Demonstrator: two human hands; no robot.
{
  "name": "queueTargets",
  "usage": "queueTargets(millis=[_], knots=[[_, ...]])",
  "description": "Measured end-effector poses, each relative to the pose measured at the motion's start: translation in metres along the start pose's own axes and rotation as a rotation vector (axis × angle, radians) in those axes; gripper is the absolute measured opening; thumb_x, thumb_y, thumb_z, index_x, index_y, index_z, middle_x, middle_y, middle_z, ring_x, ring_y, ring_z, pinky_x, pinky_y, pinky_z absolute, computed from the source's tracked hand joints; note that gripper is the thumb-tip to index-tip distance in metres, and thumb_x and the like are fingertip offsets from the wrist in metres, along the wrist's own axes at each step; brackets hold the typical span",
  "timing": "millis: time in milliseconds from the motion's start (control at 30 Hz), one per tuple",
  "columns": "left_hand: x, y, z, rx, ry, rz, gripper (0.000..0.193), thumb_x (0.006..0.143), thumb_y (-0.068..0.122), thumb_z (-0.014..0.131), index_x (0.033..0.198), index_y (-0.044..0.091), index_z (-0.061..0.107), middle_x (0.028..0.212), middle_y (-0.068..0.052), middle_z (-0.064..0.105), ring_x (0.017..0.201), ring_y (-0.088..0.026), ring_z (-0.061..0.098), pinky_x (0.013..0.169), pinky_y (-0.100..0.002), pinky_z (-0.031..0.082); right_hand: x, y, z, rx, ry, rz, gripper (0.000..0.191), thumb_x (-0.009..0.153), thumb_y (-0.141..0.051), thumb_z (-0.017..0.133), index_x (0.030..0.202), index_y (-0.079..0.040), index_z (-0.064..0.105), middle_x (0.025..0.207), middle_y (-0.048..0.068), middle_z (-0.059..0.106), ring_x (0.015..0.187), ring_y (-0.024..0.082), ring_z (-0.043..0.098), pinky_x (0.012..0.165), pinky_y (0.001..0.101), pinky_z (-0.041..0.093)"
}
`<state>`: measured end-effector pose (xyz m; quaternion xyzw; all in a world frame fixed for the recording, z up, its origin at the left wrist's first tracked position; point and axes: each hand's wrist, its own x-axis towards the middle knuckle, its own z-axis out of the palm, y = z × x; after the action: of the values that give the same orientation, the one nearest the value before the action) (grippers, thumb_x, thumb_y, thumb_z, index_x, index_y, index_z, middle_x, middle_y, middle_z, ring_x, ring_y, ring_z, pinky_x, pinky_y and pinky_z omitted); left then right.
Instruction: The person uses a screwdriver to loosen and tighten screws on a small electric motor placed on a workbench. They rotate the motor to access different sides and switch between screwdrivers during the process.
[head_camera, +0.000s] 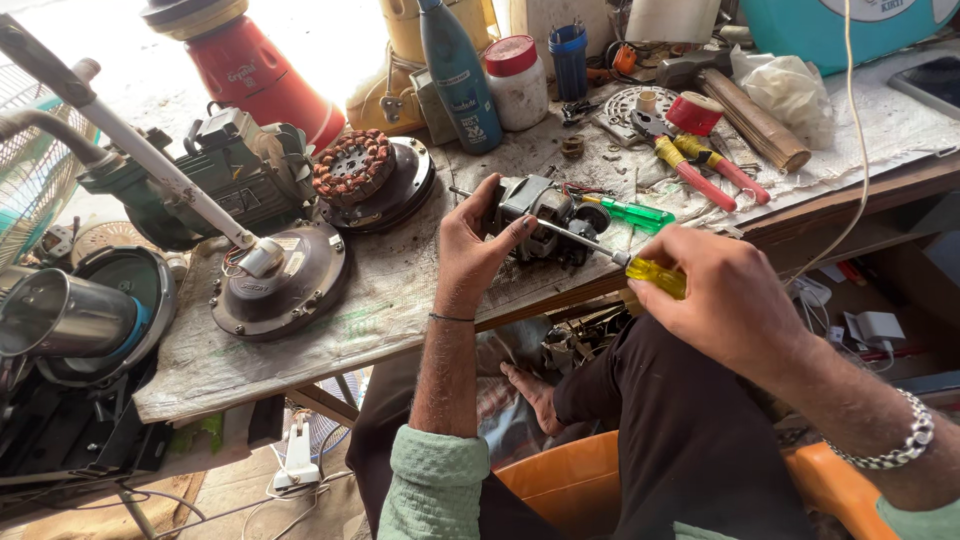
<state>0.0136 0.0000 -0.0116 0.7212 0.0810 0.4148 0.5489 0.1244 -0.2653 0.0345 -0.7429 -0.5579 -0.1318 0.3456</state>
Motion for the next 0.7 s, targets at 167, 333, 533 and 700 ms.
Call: queueTargets(millis=[167,333,533,700], knots=[[0.0,-0.001,0.0,0.051,0.007,0.003,0.083,0.078,0.016,0.089,0.146,-0.011,0.05,0.133,-0.026,0.069,0.121,-0.023,0.07,0.104,-0.034,0.059,-0.011,0.0,0.0,-0.386,0.178,-0.324,0.031,0.087,-0.019,0.078,0.114,-0.005,0.076,0.086,0.008,0.074,0.071,0.025,0.071,0.064,0.0384,0.055],[0.0,-0.001,0.0,0.041,-0.004,0.003,0.082,0.078,0.014,0.09,0.146,-0.01,0.05,0.132,-0.024,0.069,0.121,-0.021,0.069,0.104,-0.033,0.06,0.002,0.018,0.007,0.117,-0.24,0.376,0.043,0.095,-0.024,0.074,0.138,-0.018,0.073,0.059,0.016,0.064,0.047,0.018,0.055,0.049,0.0329,0.045],[0.001,-0.002,0.0,0.019,0.002,-0.013,0.082,0.078,0.015,0.089,0.146,-0.009,0.05,0.132,-0.023,0.07,0.118,-0.02,0.07,0.103,-0.033,0.061,0.013,0.026,0.01,0.704,-0.357,0.748,0.035,0.089,-0.018,0.079,0.121,-0.012,0.066,0.082,0.004,0.078,0.054,0.007,0.058,0.047,0.0278,0.044],[0.001,-0.003,0.0,0.042,0.006,-0.002,0.082,0.078,0.015,0.09,0.145,-0.01,0.051,0.13,-0.024,0.07,0.117,-0.021,0.071,0.102,-0.033,0.061,-0.016,0.008,0.009,-0.225,0.15,-0.268,0.028,0.089,-0.027,0.075,0.107,-0.005,0.073,0.076,0.007,0.07,0.062,0.019,0.065,0.058,0.0346,0.05]])
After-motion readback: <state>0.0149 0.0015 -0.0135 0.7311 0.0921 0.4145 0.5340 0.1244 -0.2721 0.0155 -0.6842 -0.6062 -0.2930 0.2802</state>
